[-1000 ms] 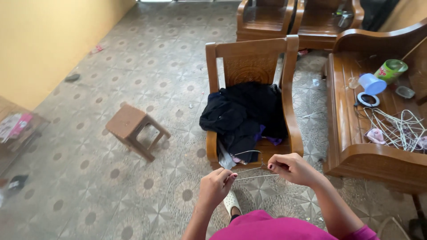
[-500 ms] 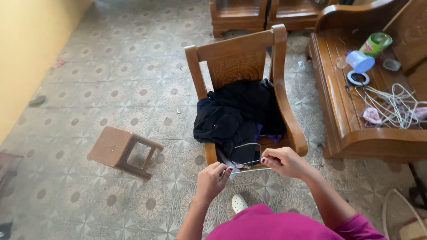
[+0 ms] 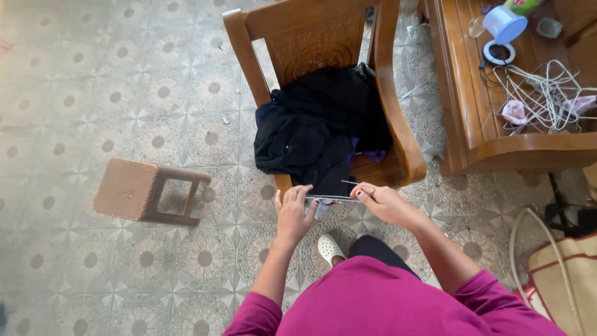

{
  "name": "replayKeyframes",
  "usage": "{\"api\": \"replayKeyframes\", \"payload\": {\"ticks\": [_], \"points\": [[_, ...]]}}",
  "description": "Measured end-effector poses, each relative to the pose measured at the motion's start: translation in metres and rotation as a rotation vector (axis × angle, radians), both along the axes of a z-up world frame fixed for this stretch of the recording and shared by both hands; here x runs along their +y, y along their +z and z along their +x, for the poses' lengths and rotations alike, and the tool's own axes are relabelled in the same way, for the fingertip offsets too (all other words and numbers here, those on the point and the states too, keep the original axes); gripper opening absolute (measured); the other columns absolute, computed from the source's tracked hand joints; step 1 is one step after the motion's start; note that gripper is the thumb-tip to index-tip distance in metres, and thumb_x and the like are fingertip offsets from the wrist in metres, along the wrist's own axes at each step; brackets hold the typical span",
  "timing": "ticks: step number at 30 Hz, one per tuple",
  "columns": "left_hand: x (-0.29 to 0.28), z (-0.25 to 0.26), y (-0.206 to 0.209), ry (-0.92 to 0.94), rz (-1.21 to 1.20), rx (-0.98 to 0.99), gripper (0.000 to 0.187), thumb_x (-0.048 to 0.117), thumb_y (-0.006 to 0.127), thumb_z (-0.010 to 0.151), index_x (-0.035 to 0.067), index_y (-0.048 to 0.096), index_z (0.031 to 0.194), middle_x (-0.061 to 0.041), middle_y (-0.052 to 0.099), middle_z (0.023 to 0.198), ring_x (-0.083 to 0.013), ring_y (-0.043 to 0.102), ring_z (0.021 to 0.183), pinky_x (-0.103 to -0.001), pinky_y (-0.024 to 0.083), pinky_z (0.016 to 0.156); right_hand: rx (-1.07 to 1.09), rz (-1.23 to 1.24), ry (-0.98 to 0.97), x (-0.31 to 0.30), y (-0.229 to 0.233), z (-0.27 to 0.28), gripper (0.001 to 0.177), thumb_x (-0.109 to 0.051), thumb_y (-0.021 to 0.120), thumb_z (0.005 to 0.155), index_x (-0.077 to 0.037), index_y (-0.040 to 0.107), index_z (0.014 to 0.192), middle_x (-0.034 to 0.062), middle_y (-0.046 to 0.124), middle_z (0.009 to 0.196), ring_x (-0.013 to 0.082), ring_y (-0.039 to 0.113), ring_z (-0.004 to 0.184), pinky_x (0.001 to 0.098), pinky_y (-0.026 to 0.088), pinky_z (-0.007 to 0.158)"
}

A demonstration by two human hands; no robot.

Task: The person repeatedly picks up garments from a wooden chair, places each on a hanger, and hangs the hanger on a metal drying rack. The person handles several dark-colored garments one at a time, adjusting them on the hangers before placing them on the rack.

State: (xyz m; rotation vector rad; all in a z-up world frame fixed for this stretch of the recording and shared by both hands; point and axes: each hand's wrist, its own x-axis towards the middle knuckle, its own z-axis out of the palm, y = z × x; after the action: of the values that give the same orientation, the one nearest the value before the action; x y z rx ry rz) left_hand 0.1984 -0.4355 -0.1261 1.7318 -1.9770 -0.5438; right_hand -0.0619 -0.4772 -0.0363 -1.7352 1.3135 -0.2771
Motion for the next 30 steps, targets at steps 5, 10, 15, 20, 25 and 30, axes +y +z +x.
{"api": "replayKeyframes", "payload": {"ticks": [5, 10, 15, 20, 25, 30], "points": [[-0.022, 0.007, -0.043, 0.15, 0.064, 0.041, 0.06, 0.034, 0.065, 0.096, 0.017, 0.046, 0.151, -0.012, 0.045, 0.15, -0.0348, 0.039, 0.144, -0.065, 0.026, 0.117, 0.019, 0.064, -0.165, -0.019, -0.051, -0.026, 0.03, -0.039, 0.047, 0.105, -0.027, 0.069, 0.122, 0.0156, 0.075, 0.081, 0.0386, 0.071, 0.082, 0.0514, 0.055, 0.08], [-0.046, 0.011, -0.085, 0.255, 0.191, 0.079, 0.058, 0.033, 0.065, 0.096, 0.018, 0.049, 0.149, -0.013, 0.042, 0.153, -0.0369, 0.035, 0.147, -0.068, 0.025, 0.118, -0.086, 0.099, -0.285, -0.059, -0.131, -0.049, 0.026, -0.036, 0.05, 0.106, -0.029, 0.069, 0.122, 0.0013, 0.07, 0.073, 0.019, 0.064, 0.067, 0.0387, 0.055, 0.07], [-0.086, 0.005, -0.134, 0.309, 0.376, 0.025, 0.054, 0.041, 0.062, 0.097, 0.025, 0.05, 0.147, -0.007, 0.036, 0.157, -0.0331, 0.033, 0.15, -0.064, 0.027, 0.119, -0.45, 0.149, -0.457, -0.118, -0.177, -0.054, 0.029, -0.026, 0.046, 0.111, -0.011, 0.071, 0.115, 0.005, 0.06, 0.076, 0.0113, 0.052, 0.049, 0.0242, 0.05, 0.048], [-0.148, -0.013, -0.167, 0.298, 0.485, -0.001, 0.053, 0.042, 0.061, 0.097, 0.026, 0.051, 0.146, -0.005, 0.036, 0.157, -0.0311, 0.033, 0.15, -0.061, 0.031, 0.118, -0.452, 0.181, -0.513, -0.185, -0.232, -0.058, 0.032, -0.028, 0.046, 0.112, -0.011, 0.072, 0.116, 0.0065, 0.066, 0.091, 0.0115, 0.061, 0.061, 0.0253, 0.057, 0.054], [-0.229, -0.036, -0.19, 0.261, 0.559, -0.022, 0.052, 0.042, 0.062, 0.096, 0.026, 0.052, 0.145, -0.004, 0.036, 0.156, -0.0294, 0.033, 0.15, -0.06, 0.033, 0.118, -0.439, 0.185, -0.542, -0.249, -0.254, -0.055, 0.032, -0.026, 0.045, 0.112, -0.01, 0.072, 0.119, 0.0098, 0.068, 0.1, 0.013, 0.064, 0.068, 0.0267, 0.059, 0.059], [-0.312, -0.053, -0.215, 0.242, 0.636, -0.044, 0.054, 0.042, 0.059, 0.098, 0.022, 0.051, 0.148, -0.006, 0.037, 0.155, -0.03, 0.033, 0.15, -0.06, 0.033, 0.118, -0.403, 0.167, -0.564, -0.299, -0.286, -0.052, 0.032, -0.024, 0.046, 0.111, -0.009, 0.073, 0.12, 0.0126, 0.069, 0.105, 0.017, 0.066, 0.073, 0.0324, 0.061, 0.067]]}}
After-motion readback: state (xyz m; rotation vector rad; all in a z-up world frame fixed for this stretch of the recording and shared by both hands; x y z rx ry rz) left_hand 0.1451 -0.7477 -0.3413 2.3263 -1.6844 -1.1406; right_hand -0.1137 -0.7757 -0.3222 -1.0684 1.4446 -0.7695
